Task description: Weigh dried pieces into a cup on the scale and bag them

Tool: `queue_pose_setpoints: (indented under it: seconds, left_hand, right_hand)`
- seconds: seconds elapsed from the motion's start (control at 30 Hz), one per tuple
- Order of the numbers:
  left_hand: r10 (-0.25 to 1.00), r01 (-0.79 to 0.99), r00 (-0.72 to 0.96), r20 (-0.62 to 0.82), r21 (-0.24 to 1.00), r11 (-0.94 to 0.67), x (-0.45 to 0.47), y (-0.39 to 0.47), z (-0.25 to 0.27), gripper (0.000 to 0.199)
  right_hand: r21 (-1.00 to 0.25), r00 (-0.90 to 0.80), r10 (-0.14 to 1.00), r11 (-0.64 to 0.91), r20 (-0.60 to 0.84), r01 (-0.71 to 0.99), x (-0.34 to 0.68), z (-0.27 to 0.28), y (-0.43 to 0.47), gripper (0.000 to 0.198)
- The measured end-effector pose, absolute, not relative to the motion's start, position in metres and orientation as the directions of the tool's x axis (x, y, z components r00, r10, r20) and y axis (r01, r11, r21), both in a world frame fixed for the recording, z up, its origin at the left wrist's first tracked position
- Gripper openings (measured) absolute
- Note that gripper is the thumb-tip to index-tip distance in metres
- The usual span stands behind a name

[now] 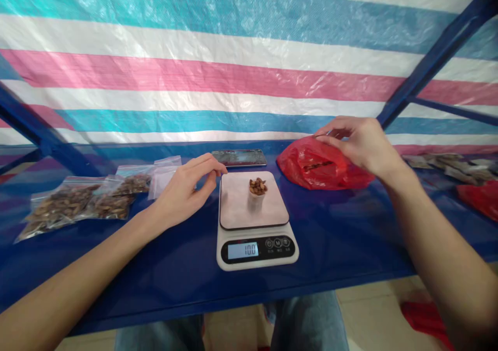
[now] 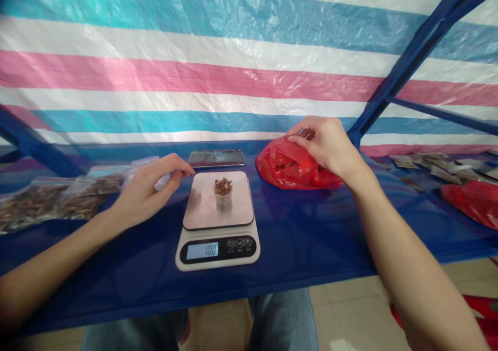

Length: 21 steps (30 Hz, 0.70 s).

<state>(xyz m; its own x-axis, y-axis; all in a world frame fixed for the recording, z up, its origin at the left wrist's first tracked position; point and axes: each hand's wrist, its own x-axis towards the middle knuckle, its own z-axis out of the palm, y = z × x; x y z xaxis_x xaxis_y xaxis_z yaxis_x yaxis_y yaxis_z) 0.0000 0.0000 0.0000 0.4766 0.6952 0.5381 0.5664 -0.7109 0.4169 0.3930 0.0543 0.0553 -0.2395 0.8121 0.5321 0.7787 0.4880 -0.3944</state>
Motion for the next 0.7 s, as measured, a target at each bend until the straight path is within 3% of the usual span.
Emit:
queue_pose_setpoints:
  seconds: [0.17, 0.37, 0.7]
  left_hand:
    - [0.708, 0.583, 0.475, 0.523, 0.416, -0.698, 0.000, 0.001, -0.001, 0.026]
    - [0.713, 0.587, 0.480, 0.511, 0.417, -0.694, 0.000, 0.003, -0.002, 0.027]
    - [0.676, 0.583, 0.482, 0.558, 0.371, -0.723, -0.002, 0.002, -0.001, 0.027]
  right_hand:
    - [-0.209, -0.268, 0.731, 0.490, 0.628, 0.846, 0.396, 0.063, 0.049, 0.015]
    - [-0.354, -0.195, 0.677, 0.581, 0.710, 0.733, 0.363, 0.073, 0.030, 0.012]
    - [-0.343, -0.596, 0.601, 0.797, 0.532, 0.497, 0.279, 0.058, 0.005, 0.012]
